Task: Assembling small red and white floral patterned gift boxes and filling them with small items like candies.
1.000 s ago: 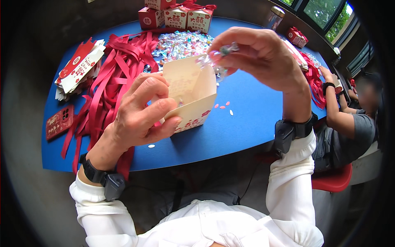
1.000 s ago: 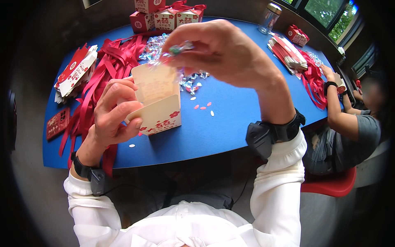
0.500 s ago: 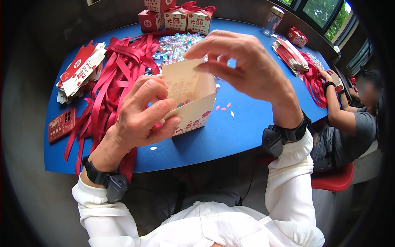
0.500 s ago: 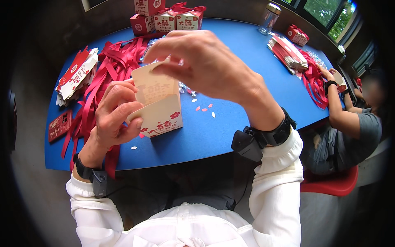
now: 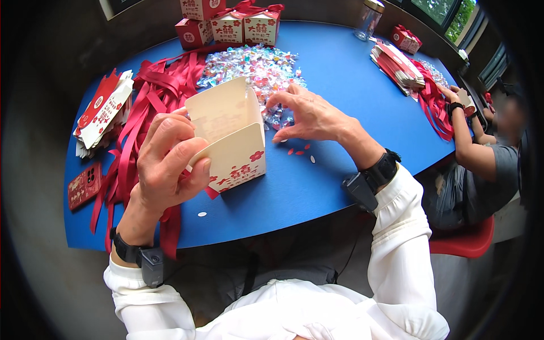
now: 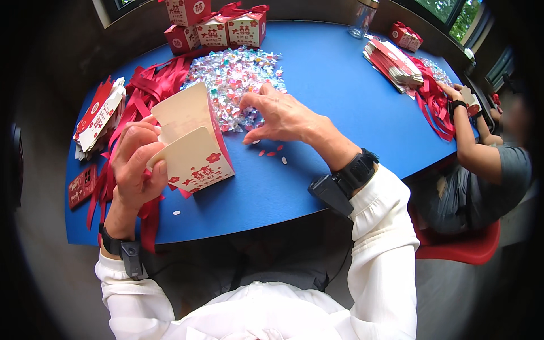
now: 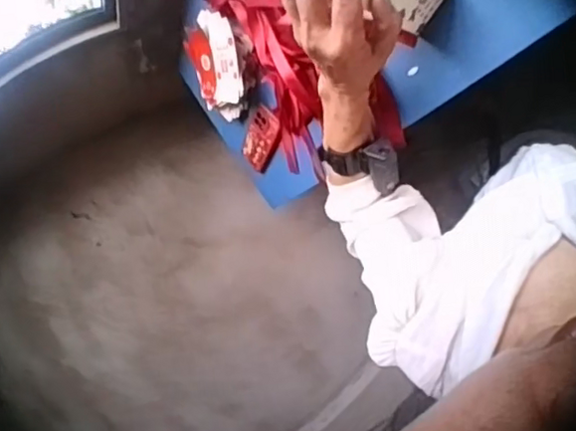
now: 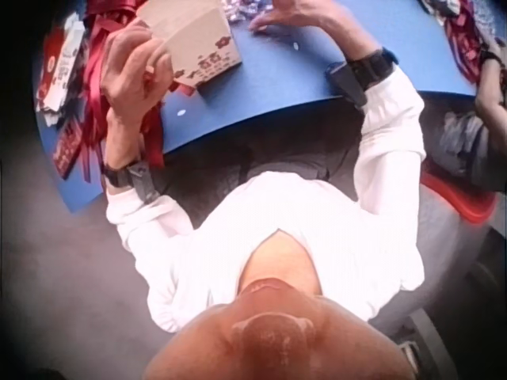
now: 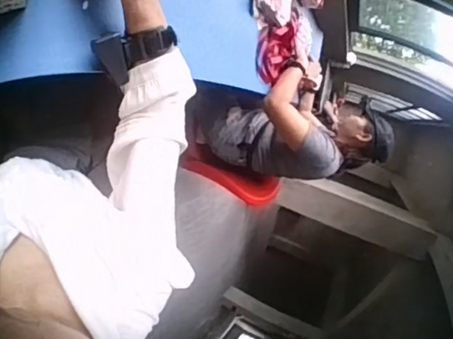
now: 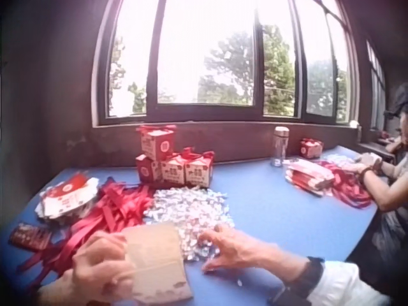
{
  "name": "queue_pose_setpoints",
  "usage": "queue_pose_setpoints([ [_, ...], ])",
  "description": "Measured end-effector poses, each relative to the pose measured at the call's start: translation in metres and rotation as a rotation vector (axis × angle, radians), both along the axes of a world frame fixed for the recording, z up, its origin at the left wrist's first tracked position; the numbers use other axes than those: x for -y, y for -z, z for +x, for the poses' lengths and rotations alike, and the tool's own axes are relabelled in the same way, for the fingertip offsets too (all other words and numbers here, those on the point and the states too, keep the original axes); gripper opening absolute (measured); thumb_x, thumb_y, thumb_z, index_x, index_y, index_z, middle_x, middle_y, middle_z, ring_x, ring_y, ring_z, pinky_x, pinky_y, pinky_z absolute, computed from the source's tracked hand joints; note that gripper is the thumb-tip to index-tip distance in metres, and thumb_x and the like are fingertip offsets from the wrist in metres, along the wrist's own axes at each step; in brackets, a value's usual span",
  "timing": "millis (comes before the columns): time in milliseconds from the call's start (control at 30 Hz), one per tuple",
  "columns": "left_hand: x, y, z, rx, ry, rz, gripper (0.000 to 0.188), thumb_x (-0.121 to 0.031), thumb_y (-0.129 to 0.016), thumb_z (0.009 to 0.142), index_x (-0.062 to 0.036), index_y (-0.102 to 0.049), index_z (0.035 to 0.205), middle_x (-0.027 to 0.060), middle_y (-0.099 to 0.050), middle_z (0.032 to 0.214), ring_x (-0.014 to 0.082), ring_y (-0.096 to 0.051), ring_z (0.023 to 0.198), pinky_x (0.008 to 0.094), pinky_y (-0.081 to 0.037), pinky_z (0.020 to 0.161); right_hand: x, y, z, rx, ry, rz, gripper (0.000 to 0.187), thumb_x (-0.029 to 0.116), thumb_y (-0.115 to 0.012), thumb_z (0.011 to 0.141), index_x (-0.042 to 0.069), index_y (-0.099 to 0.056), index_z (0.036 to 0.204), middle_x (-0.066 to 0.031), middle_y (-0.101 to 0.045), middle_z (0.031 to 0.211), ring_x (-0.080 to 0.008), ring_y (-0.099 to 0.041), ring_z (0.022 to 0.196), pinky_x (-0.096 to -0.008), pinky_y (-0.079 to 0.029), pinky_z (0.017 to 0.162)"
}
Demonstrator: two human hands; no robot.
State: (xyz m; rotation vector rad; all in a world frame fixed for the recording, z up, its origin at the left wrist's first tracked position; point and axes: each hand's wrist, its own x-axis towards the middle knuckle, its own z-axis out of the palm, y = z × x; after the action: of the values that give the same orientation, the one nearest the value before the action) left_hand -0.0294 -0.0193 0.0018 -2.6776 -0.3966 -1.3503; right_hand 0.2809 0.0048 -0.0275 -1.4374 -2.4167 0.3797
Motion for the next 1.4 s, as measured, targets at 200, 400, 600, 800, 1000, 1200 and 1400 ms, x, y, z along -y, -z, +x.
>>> queue_pose_setpoints([
  [200,0.0,0.0,0.002,-0.01,0.0,-0.019,0.015,-0.011,-0.074,0.076,-0.0019,-0.066,0.085,0.0094,-0.054,0.081,0.0276,-0.06,0.08,0.0487,-0.055,0.088,-0.002,0.012,-0.001,-0.054,0.009,-0.028,0.047,0.032,-0.083,0.082,0.012,-0.059,0.117,-0.0154,-0.055,0.115,-0.0329,-0.059,0.106,-0.0436,-0.05,0.093],
  [400,0.001,0.0,0.002,-0.012,0.007,-0.012,0.017,-0.012,-0.074,0.076,-0.0019,-0.066,0.086,0.0097,-0.054,0.081,0.0283,-0.06,0.081,0.0495,-0.055,0.088,-0.005,0.006,0.004,-0.049,-0.066,-0.078,0.043,0.027,-0.08,0.085,0.011,-0.06,0.12,-0.0119,-0.057,0.112,-0.0254,-0.062,0.099,-0.0401,-0.051,0.091],
  [600,0.003,-0.001,0.001,-0.017,0.004,-0.011,0.017,-0.011,-0.074,0.075,-0.002,-0.066,0.086,0.0098,-0.054,0.081,0.0286,-0.061,0.082,0.0497,-0.055,0.088,-0.006,0.012,0.001,-0.078,-0.054,-0.064,0.056,0.033,-0.084,0.081,0.011,-0.058,0.127,-0.0128,-0.059,0.114,-0.0255,-0.062,0.1,-0.0409,-0.051,0.093],
  [800,0.002,0.0,0.001,-0.011,0.005,-0.016,0.017,-0.011,-0.074,0.074,-0.0019,-0.066,0.085,0.0097,-0.054,0.081,0.0287,-0.061,0.082,0.0495,-0.055,0.088,-0.005,0.012,0.001,-0.062,-0.049,-0.049,0.053,0.039,-0.083,0.082,0.009,-0.06,0.119,-0.0166,-0.058,0.112,-0.0326,-0.061,0.104,-0.043,-0.051,0.09],
  [1000,0.002,-0.001,0.002,-0.008,0.005,-0.017,0.016,-0.01,-0.074,0.074,-0.0018,-0.066,0.085,0.0096,-0.054,0.081,0.0285,-0.06,0.081,0.0498,-0.055,0.088,-0.003,0.007,0.003,-0.045,-0.066,-0.088,0.049,0.04,-0.082,0.082,0.01,-0.061,0.115,-0.0165,-0.058,0.11,-0.0326,-0.06,0.102,-0.0431,-0.051,0.088],
  [1200,0.002,-0.001,0.002,-0.013,0.008,-0.013,0.016,-0.011,-0.074,0.074,-0.0017,-0.066,0.085,0.0096,-0.054,0.081,0.0284,-0.06,0.081,0.05,-0.055,0.089,-0.003,0.018,-0.001,-0.102,-0.081,0.012,0.054,0.041,-0.08,0.084,0.014,-0.054,0.123,-0.0171,-0.058,0.109,-0.0353,-0.06,0.105,-0.0455,-0.05,0.088],
  [1400,0.002,0.0,0.002,-0.013,0.009,-0.013,0.016,-0.011,-0.074,0.074,-0.0019,-0.066,0.085,0.0097,-0.054,0.081,0.0284,-0.06,0.081,0.0499,-0.055,0.089,-0.001,0.014,-0.002,-0.014,-0.102,0.011,0.043,0.037,-0.078,0.087,0.018,-0.057,0.12,-0.013,-0.059,0.106,-0.0317,-0.061,0.101,-0.0444,-0.051,0.086],
])
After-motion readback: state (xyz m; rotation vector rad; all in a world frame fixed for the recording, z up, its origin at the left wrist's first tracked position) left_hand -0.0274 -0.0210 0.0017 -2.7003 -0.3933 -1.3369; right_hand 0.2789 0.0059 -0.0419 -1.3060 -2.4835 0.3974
